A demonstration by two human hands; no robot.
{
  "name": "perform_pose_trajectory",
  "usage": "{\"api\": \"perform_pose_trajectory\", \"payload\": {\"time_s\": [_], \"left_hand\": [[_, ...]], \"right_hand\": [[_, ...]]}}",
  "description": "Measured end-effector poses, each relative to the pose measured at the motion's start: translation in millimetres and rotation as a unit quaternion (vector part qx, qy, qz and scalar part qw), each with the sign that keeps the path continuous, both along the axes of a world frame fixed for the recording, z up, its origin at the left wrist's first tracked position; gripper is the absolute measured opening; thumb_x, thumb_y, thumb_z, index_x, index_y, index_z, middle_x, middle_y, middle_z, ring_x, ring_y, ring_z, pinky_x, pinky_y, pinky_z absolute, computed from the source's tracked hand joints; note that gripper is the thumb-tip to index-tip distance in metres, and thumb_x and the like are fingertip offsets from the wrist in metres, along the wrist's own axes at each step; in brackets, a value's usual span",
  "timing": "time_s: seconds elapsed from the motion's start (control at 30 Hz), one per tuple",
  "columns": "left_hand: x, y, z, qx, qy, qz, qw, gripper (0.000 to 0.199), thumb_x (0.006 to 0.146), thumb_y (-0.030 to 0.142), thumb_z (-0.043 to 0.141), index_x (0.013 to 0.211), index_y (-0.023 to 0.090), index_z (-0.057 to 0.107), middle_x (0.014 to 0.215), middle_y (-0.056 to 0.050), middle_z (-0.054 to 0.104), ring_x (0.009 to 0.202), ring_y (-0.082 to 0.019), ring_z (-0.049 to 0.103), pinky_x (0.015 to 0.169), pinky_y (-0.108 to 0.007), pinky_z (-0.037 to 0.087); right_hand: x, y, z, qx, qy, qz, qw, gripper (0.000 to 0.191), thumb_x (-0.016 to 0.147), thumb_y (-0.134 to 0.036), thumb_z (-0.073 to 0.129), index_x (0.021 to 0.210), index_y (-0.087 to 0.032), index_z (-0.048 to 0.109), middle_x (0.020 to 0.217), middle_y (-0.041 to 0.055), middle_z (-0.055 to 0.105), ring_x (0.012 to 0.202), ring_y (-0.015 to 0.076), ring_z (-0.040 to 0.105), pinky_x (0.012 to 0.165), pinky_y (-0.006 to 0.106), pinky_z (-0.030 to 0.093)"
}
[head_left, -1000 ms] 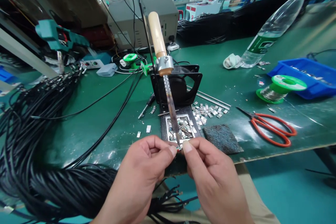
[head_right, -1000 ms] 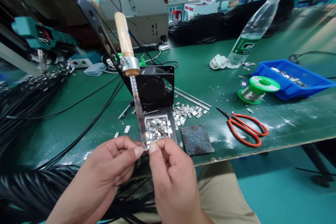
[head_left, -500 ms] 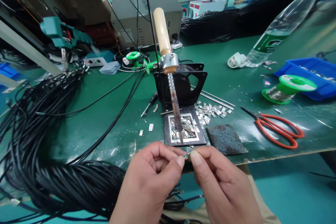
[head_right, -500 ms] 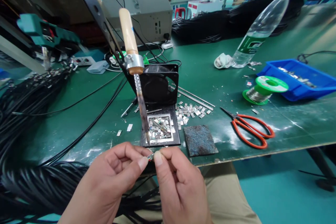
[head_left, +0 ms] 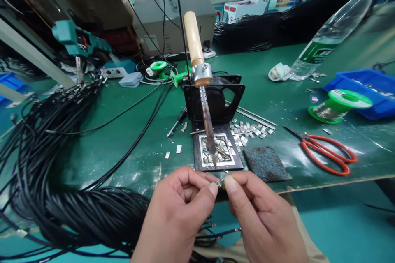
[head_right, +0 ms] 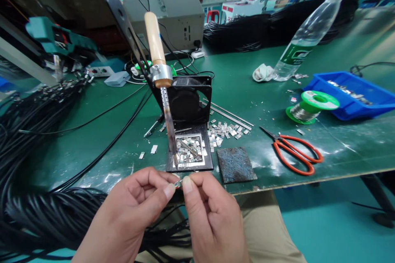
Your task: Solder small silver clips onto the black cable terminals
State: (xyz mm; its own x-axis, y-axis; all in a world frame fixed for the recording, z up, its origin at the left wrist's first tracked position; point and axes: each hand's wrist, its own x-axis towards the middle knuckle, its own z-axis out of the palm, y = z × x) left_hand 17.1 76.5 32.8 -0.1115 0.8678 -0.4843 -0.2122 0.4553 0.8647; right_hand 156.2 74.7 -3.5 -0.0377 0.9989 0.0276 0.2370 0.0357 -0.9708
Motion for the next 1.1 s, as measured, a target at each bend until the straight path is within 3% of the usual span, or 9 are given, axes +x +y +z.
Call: {"api": "perform_pose_trajectory", "payload": {"time_s": [0.17, 0.3, 0.5, 0.67, 0.8, 1.1], "left_hand": [[-0.1, 1.5, -0.2, 0.005, 0.004, -0.005, 1.000, 0.028, 0.071, 0.036, 0.083, 0.065, 0.017, 0.063, 0.088, -0.008, 0.074, 0.072, -0.015, 0.060, 0.062, -0.023, 0.043], [-0.2, 3.1, 0.1, 0.003, 0.015, -0.015, 1.000, 0.030, 0.073, 0.037, 0.081, 0.064, 0.016, 0.062, 0.086, -0.007, 0.073, 0.058, -0.008, 0.045, 0.051, -0.022, 0.032], [0.9, 4.4, 1.8, -0.003, 0.013, -0.017, 1.000, 0.030, 0.072, 0.037, 0.080, 0.062, 0.017, 0.060, 0.064, 0.002, 0.059, 0.048, -0.006, 0.026, 0.044, -0.024, 0.018], [0.0, 5.4, 2.2, -0.016, 0.025, -0.014, 0.999, 0.031, 0.072, 0.039, 0.080, 0.061, 0.018, 0.060, 0.053, 0.007, 0.043, 0.047, -0.007, 0.023, 0.044, -0.025, 0.018], [-1.8, 6.4, -0.3, -0.018, 0.026, -0.014, 0.999, 0.032, 0.072, 0.040, 0.080, 0.061, 0.018, 0.059, 0.053, 0.007, 0.041, 0.048, -0.007, 0.023, 0.044, -0.025, 0.018], [-2.9, 5.9, -0.8, -0.012, 0.020, -0.017, 1.000, 0.032, 0.074, 0.039, 0.080, 0.062, 0.017, 0.059, 0.054, 0.007, 0.045, 0.050, -0.007, 0.025, 0.046, -0.025, 0.021]], "right_hand": [[-0.9, 0.8, 0.4, -0.018, 0.020, 0.002, 1.000, 0.039, 0.102, -0.046, 0.053, 0.076, -0.020, 0.064, 0.057, -0.0040, 0.044, 0.050, 0.0102, 0.038, 0.044, 0.021, 0.032], [-7.3, -0.5, 5.1, -0.055, 0.050, -0.056, 0.996, 0.043, 0.099, -0.051, 0.056, 0.070, -0.019, 0.061, 0.058, -0.0041, 0.040, 0.052, 0.0105, 0.033, 0.047, 0.023, 0.029], [-6.0, 1.7, 7.0, -0.057, 0.041, -0.019, 0.997, 0.043, 0.099, -0.051, 0.056, 0.070, -0.019, 0.060, 0.056, -0.0043, 0.038, 0.050, 0.0104, 0.032, 0.044, 0.023, 0.027], [-7.0, 3.5, 8.5, -0.075, 0.032, -0.042, 0.996, 0.045, 0.098, -0.053, 0.055, 0.069, -0.019, 0.060, 0.057, -0.0042, 0.037, 0.051, 0.0111, 0.032, 0.045, 0.023, 0.029], [-2.6, 5.1, 4.5, -0.063, 0.023, 0.008, 0.998, 0.043, 0.101, -0.050, 0.053, 0.071, -0.019, 0.059, 0.056, -0.0043, 0.037, 0.049, 0.0108, 0.033, 0.042, 0.023, 0.028], [-1.1, 6.8, 0.8, -0.054, 0.013, 0.007, 0.998, 0.043, 0.103, -0.048, 0.051, 0.073, -0.019, 0.061, 0.056, -0.0046, 0.038, 0.049, 0.0100, 0.034, 0.043, 0.021, 0.029]]}}
